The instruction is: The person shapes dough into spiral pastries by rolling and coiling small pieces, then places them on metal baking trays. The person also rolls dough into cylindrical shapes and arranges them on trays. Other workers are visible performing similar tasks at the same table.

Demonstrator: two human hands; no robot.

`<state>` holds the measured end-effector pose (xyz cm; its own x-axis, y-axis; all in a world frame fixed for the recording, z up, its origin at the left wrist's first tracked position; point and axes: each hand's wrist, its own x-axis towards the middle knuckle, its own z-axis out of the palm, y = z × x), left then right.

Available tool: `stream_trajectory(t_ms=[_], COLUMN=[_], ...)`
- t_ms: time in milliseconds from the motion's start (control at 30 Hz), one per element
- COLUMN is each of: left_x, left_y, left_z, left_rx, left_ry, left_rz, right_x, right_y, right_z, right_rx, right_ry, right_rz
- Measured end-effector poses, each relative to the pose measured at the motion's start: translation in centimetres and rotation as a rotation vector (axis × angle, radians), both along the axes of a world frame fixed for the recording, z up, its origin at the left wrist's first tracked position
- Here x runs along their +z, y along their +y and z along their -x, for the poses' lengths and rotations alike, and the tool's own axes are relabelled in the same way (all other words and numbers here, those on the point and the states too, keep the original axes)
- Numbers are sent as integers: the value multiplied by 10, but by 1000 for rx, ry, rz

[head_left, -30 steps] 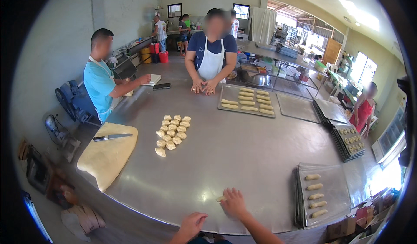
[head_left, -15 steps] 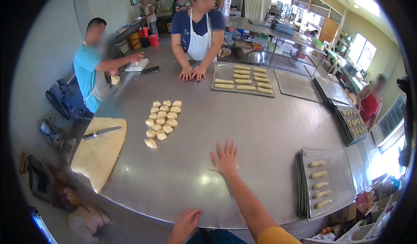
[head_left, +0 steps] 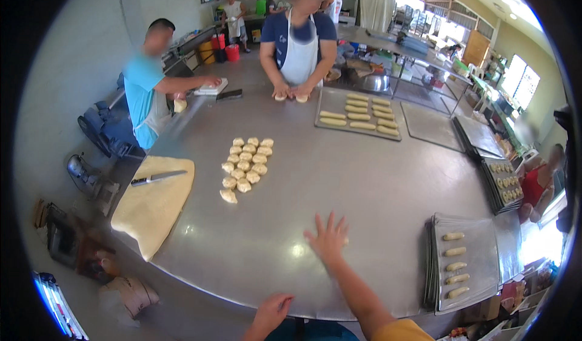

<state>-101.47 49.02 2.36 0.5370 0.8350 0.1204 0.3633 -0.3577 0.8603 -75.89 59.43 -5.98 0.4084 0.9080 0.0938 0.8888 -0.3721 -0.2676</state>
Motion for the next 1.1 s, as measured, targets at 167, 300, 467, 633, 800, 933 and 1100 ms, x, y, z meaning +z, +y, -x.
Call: stream_trajectory(t_ms=[167, 300, 467, 633, 800, 933, 1100], left_x=[7, 4, -27, -60, -69, -36, 57], left_y=[-13, -17, 10, 48, 64, 70, 34], left_z=[13, 18, -4, -51, -71, -90, -163], left_rx=[58, -8, -98, 0, -104, -187, -435], left_ry=[108, 81, 51, -54, 226, 293, 194], left_rz=[124, 108, 111, -36, -162, -109, -184], right_x=[-3, 8, 11, 39, 69, 75, 79], right_y=[75, 21, -88, -163, -229, -274, -299], right_z=[-36, -9, 50, 66, 40, 30, -11], right_rx=[2, 70, 159, 251, 191, -34, -175], right_ry=[-21, -2, -11, 159, 682, 1036, 1411], right_rz=[-63, 65, -35, 61, -9, -130, -243])
